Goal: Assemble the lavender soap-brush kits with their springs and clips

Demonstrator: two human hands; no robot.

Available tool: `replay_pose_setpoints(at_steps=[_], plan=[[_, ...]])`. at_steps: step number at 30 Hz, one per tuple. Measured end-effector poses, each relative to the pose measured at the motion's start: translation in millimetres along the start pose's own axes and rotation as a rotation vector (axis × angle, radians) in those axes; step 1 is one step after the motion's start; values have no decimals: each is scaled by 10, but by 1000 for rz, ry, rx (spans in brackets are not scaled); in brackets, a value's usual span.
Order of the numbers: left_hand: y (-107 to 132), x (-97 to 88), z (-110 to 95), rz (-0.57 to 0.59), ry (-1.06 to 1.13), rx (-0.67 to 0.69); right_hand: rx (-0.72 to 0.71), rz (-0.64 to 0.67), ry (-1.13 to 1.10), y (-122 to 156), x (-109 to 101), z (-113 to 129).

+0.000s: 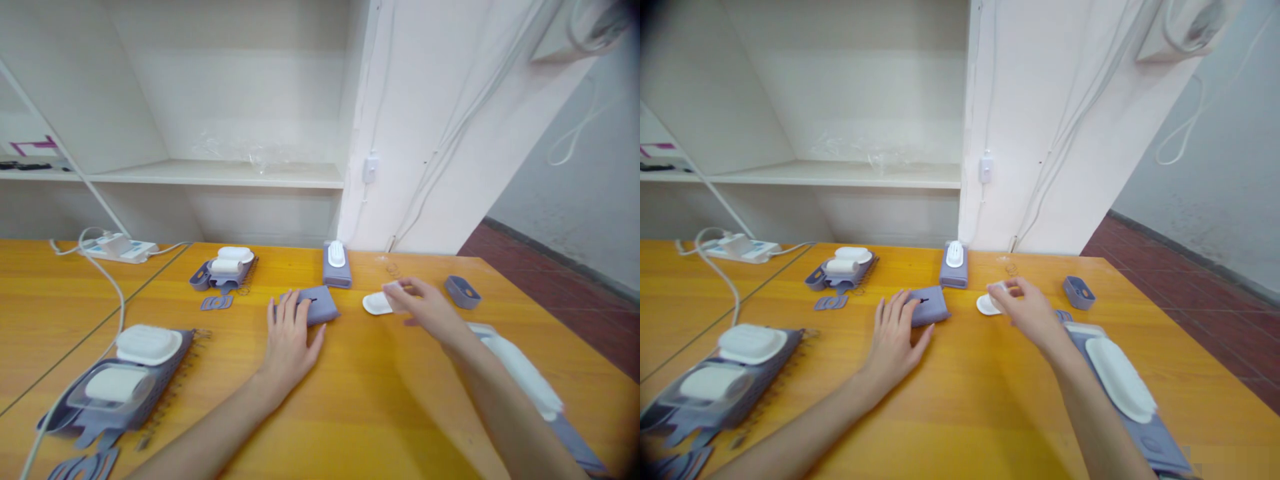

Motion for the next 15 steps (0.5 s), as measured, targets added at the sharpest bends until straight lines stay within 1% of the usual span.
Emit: replay_pose_setpoints(at_steps=[2, 3, 4, 5, 7, 11, 13, 15], plan=[[3, 26, 26, -12, -5, -37, -55, 182, -409, 48, -49, 102], [4, 38, 35, -9, 1, -43, -77, 243, -547, 64, -63, 133], [5, 48, 42, -3, 7, -46, -90, 283, -632, 71, -70, 147], [6, 55, 46, 3, 11, -47, -91, 308, -671, 68, -71, 145], [7, 57, 49, 7, 15, -47, -67, 336, -681, 38, -58, 105], [4, 45, 42, 6, 17, -43, 24, 358, -766, -54, -25, -13], [1, 39, 39, 10, 14, -43, 85, 309, -809, -103, -16, -74], [-3, 34, 35, 18, 12, -42, 124, 192, -765, -158, -21, -139]])
Point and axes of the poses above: each hand's wrist, its own y-axis away from the middle knuckle, its own x-axis out of the palm, z = x × y, the point moved 2 cm from there along -y, towards the middle knuckle, and after that the axes turned 9 degrees about x, right-handed, at the moved point
